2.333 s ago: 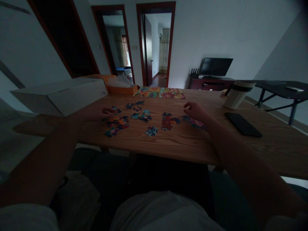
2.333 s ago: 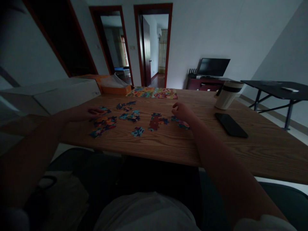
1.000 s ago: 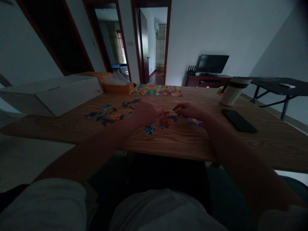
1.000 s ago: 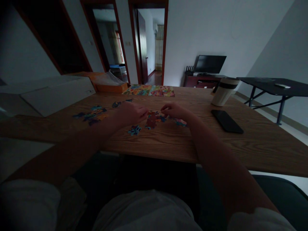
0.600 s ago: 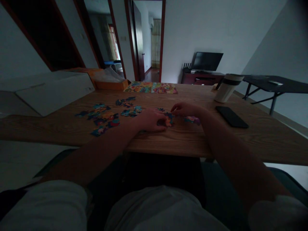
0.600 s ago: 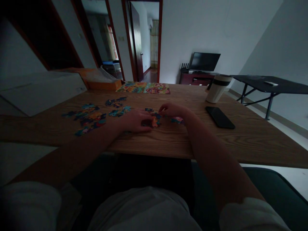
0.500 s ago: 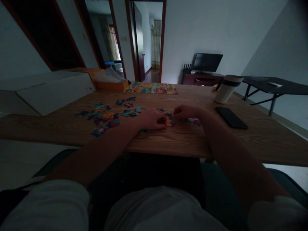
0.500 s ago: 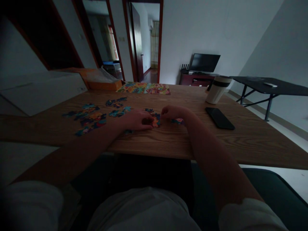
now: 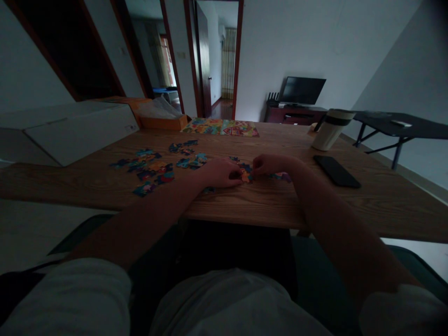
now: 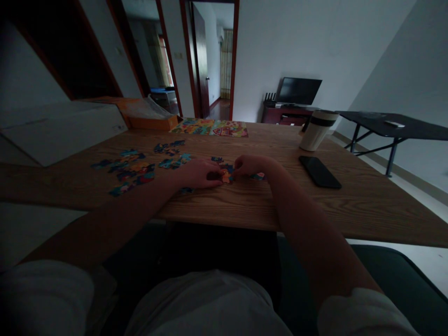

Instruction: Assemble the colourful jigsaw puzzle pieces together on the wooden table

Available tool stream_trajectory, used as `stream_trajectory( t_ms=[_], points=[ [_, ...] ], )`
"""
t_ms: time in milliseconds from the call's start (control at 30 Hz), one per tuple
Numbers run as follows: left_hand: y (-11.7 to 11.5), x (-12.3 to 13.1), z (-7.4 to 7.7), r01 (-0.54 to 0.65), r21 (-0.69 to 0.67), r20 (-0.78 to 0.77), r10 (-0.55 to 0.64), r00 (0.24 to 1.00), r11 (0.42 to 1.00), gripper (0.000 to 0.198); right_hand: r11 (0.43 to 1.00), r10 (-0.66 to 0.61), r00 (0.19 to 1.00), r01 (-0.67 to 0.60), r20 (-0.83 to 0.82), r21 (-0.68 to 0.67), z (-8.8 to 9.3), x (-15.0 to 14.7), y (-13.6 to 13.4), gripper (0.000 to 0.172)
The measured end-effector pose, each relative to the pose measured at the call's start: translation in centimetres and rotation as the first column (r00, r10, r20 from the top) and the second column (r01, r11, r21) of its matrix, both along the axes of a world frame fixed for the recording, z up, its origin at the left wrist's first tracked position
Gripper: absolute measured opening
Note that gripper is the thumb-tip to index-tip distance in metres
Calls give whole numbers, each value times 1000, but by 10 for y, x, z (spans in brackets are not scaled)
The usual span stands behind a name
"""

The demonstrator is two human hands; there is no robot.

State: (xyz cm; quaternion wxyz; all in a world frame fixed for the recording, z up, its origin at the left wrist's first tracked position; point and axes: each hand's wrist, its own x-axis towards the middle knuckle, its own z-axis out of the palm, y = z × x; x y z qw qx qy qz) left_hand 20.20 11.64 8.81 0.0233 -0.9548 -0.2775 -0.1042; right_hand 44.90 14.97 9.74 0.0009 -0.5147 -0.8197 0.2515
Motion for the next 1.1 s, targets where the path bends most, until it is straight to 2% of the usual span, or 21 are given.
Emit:
stream_trajectory(
  t_ms=[233, 567, 733, 900, 1100],
  points=[
    [0, -1, 0, 29, -30, 3, -29, 1000, 999, 29, 995, -21, 999, 18, 30, 97, -1, -6, -1, 22],
    [0, 2, -1, -8, -60, -7, 7, 1000, 998, 32, 986, -57, 998, 51, 31, 161, -4, -13, -2, 22],
    [1, 2, -1, 1, -53, 11, 0, 1000, 999, 31, 960, -98, 988, 125, -120, 250, -8, -14, 2, 13],
    [0, -1, 3, 4, -81, 48, 0, 999, 997, 28, 948, -103, 976, 155, -190, 280, -10, -13, 3, 27],
    [-1, -1, 3, -22, -81, 18, 23, 1000, 996, 27, 962, -82, 978, 129, -193, 241, -5, -13, -1, 26]
  ],
)
